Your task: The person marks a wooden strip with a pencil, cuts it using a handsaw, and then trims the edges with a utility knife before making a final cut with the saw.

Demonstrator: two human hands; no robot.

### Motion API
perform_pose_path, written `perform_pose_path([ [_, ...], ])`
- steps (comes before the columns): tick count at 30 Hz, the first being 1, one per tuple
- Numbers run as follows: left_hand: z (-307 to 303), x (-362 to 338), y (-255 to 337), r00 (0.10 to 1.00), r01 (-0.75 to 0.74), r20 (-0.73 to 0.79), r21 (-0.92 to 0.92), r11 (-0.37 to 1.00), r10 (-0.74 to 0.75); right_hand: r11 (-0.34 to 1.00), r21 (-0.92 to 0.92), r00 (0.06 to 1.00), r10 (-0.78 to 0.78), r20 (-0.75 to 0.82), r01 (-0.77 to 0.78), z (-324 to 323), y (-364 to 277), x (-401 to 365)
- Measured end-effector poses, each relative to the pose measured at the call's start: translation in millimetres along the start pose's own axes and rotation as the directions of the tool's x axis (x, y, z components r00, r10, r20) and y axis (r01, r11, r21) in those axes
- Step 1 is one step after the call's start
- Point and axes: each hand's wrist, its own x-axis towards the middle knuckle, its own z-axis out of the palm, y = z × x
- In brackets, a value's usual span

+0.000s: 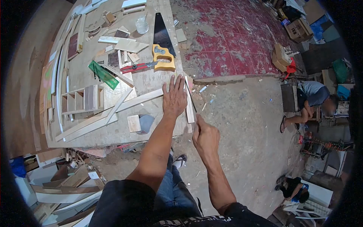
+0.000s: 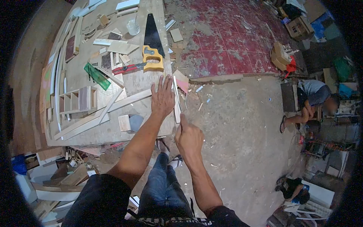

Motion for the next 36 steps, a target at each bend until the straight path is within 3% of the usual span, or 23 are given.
perform_pose_path([
  [7, 3, 0, -3, 1.0, -0.02, -0.006, 0.064, 0.998, 0.02, 0.982, -0.177, 0.998, -0.057, 0.038, 0.063, 57, 5, 102],
  [13, -2, 3, -1, 0.999, 0.015, 0.04, 0.01, 1.0, -0.016, 0.979, -0.19, 0.996, -0.064, 0.066, 0.075, 0, -20, 58],
  [15, 3, 2, -4, 0.999, 0.015, 0.047, 0.013, 1.0, -0.015, 0.974, -0.211, 0.996, -0.071, 0.051, 0.081, 21, -14, 78],
  [17, 18, 5, -10, 0.999, -0.041, 0.009, 0.182, 0.983, 0.041, 0.964, -0.214, 0.988, -0.156, 0.011, 0.154, 68, 7, 124],
  [18, 19, 5, -8, 0.999, -0.039, 0.001, 0.183, 0.982, 0.039, 0.964, -0.252, 0.993, -0.063, 0.095, 0.086, 66, 2, 138],
  [21, 13, 5, -7, 0.999, -0.015, 0.033, 0.106, 0.994, 0.011, 0.97, -0.215, 0.992, -0.092, 0.092, 0.109, 45, -3, 113],
  [25, 0, 3, -4, 0.995, 0.011, 0.102, 0.042, 0.999, -0.015, 0.978, -0.208, 0.993, 0.038, 0.114, -0.014, 18, -22, 95],
  [28, 13, 6, -5, 1.0, -0.012, 0.02, 0.026, 1.0, 0.012, 0.96, -0.258, 0.99, -0.081, 0.112, 0.107, 85, 24, 147],
  [31, 7, 3, -5, 0.999, -0.011, 0.037, 0.042, 0.999, 0.01, 0.967, -0.224, 0.992, -0.128, -0.01, 0.122, 61, 13, 112],
  [32, -3, 4, -2, 0.998, -0.004, 0.064, 0.047, 0.999, 0.001, 0.973, -0.213, 0.994, -0.074, 0.078, 0.09, 39, -1, 93],
  [36, -3, -1, -4, 0.997, -0.022, 0.074, 0.09, 0.996, 0.015, 0.978, -0.2, 0.998, -0.06, 0.031, 0.065, 66, 8, 111],
])
